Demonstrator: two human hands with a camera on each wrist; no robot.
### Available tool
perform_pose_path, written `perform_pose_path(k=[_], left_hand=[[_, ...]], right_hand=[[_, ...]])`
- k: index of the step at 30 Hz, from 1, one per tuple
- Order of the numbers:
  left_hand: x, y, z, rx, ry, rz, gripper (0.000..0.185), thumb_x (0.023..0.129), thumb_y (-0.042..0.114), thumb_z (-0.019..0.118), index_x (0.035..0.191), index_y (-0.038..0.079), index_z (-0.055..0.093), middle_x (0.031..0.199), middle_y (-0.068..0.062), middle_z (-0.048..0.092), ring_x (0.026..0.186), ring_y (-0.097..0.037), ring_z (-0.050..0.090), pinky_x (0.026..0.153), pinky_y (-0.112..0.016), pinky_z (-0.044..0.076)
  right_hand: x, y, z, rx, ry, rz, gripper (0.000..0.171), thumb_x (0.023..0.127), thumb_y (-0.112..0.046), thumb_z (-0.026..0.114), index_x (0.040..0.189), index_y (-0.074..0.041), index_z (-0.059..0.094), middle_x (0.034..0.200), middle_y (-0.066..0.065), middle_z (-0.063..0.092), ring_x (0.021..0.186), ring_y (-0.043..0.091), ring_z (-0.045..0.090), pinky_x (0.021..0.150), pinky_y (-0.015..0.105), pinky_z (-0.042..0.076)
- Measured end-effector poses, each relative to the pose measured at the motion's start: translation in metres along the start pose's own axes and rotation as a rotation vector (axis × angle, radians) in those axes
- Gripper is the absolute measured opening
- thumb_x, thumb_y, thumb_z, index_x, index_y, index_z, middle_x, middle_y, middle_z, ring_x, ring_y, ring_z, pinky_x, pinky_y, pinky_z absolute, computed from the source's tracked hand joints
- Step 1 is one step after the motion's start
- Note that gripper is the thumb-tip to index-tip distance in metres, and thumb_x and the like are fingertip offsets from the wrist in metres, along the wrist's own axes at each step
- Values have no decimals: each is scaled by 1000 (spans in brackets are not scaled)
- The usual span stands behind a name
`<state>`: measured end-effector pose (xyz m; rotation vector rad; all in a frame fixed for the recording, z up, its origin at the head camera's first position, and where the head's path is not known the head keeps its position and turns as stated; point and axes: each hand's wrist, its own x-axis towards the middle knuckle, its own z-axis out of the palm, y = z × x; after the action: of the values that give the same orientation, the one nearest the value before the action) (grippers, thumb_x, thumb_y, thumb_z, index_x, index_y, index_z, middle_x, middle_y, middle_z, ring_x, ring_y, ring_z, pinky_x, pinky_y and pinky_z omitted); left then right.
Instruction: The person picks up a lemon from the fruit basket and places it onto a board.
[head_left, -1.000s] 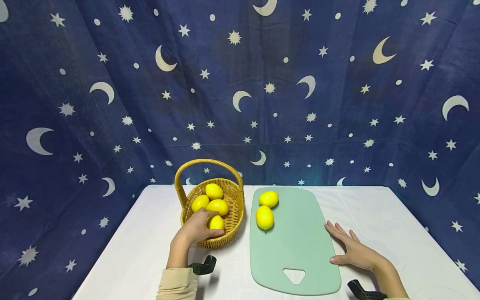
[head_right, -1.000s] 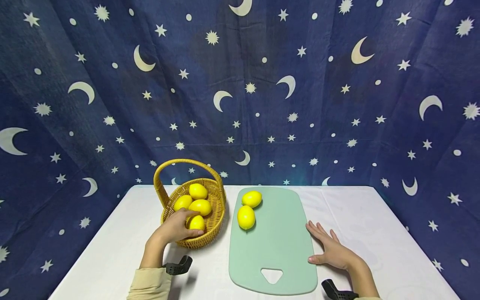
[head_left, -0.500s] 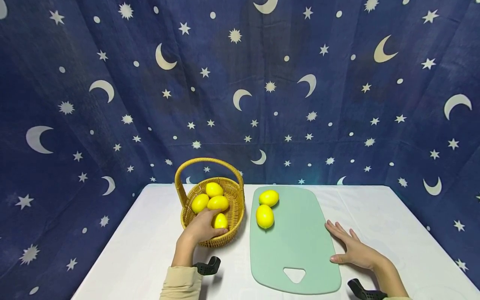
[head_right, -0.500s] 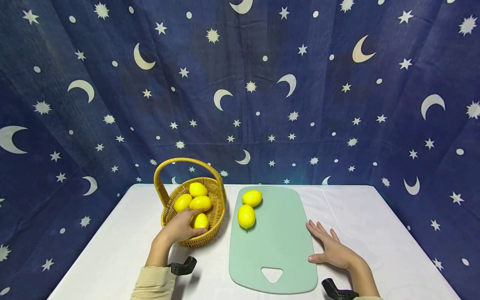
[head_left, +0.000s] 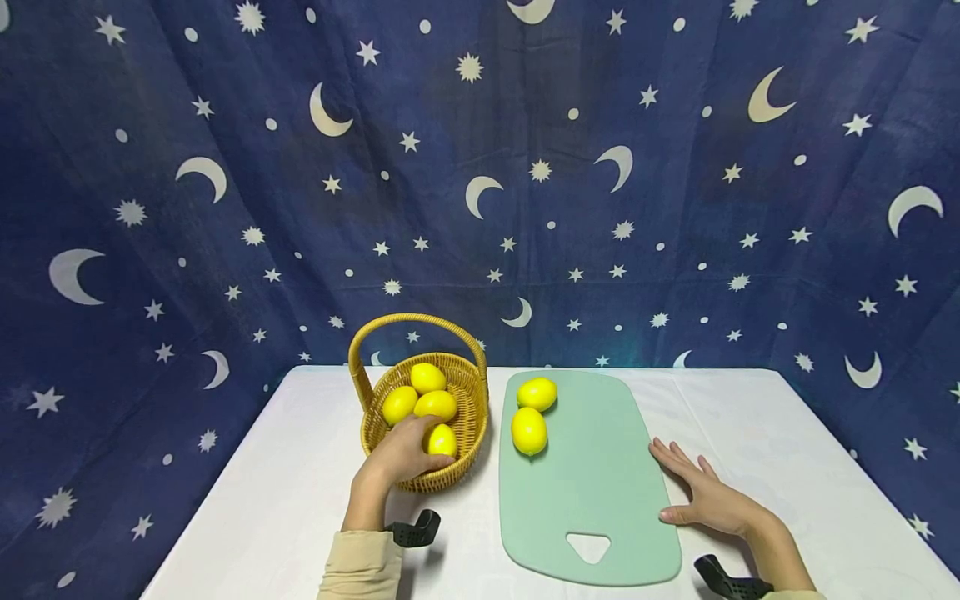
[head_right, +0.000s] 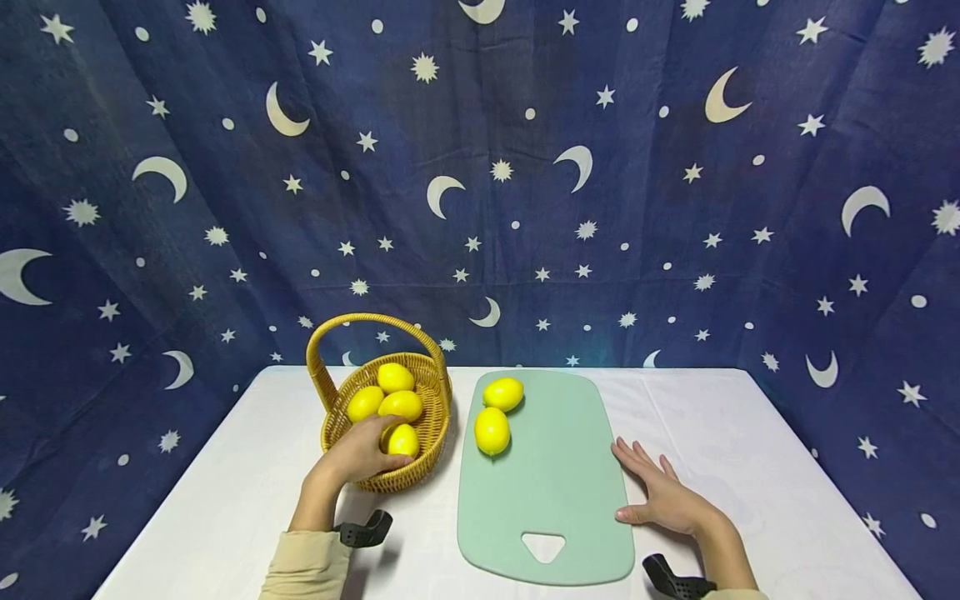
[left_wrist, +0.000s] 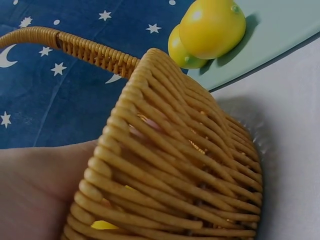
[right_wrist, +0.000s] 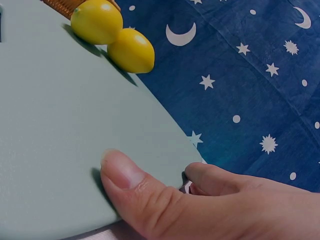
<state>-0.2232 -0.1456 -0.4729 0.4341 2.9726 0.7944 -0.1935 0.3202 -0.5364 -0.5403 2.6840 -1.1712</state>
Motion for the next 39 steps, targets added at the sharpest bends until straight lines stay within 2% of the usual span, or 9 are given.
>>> perform_pose_path(k=[9,12,16,22,27,30,33,36,39], left_hand=[[-1,2,-2,-44,-15,-3,67,74,27,81,130,1,53,123,-14,59,115,-29,54,99,-46,45],[-2,4,-4,-74,-11,-10,68,74,26,81,129,0,51,121,-13,59,112,-27,55,98,-46,46],[-4,10,-10,-83,-2,-15,71,72,26,82,130,-1,50,121,-13,60,110,-26,57,97,-45,46],[-9,22,-21,-70,18,-46,74,69,30,84,131,2,53,118,-11,64,105,-23,59,93,-44,48],[-12,32,-28,-97,63,8,76,67,29,86,131,5,54,121,-7,64,105,-21,59,93,-41,49],[-12,41,-30,-162,112,67,76,67,26,86,133,7,53,128,-6,60,113,-21,57,97,-40,48],[-10,53,-29,-298,159,139,77,68,20,86,135,8,50,136,-6,54,120,-22,54,98,-36,50],[-6,65,-22,-450,198,205,79,69,15,85,138,11,48,139,-4,50,122,-20,54,94,-31,52],[-3,76,-10,-555,250,229,80,70,17,85,140,17,47,139,2,49,122,-17,54,94,-29,52]], right_hand=[[1,1,0,-3,1,-12,101,68,-37,79,148,-1,28,153,30,16,122,-33,-9,107,66,-19],[0,1,0,2,0,1,102,68,-37,79,148,-2,27,154,29,15,136,-17,-13,108,65,-19],[1,1,0,13,-3,25,103,67,-37,79,149,-3,27,154,28,14,146,13,-11,108,64,-20],[0,1,-1,11,-6,29,103,67,-38,79,149,-4,27,155,27,14,146,18,-10,109,63,-20],[1,0,-1,11,-6,21,103,67,-38,79,149,-3,27,154,28,14,147,19,-10,108,64,-20],[1,0,-1,10,-9,18,102,68,-37,79,149,-3,27,154,28,14,147,25,-9,108,64,-20],[1,0,-2,11,-13,23,102,68,-37,79,149,-3,27,155,27,14,146,30,-8,108,64,-20],[1,0,-2,10,-16,26,102,68,-37,79,149,-2,26,154,28,14,146,27,-9,108,65,-20],[1,0,-1,11,-16,20,101,69,-36,79,149,-3,26,154,28,14,146,26,-9,108,65,-20]])
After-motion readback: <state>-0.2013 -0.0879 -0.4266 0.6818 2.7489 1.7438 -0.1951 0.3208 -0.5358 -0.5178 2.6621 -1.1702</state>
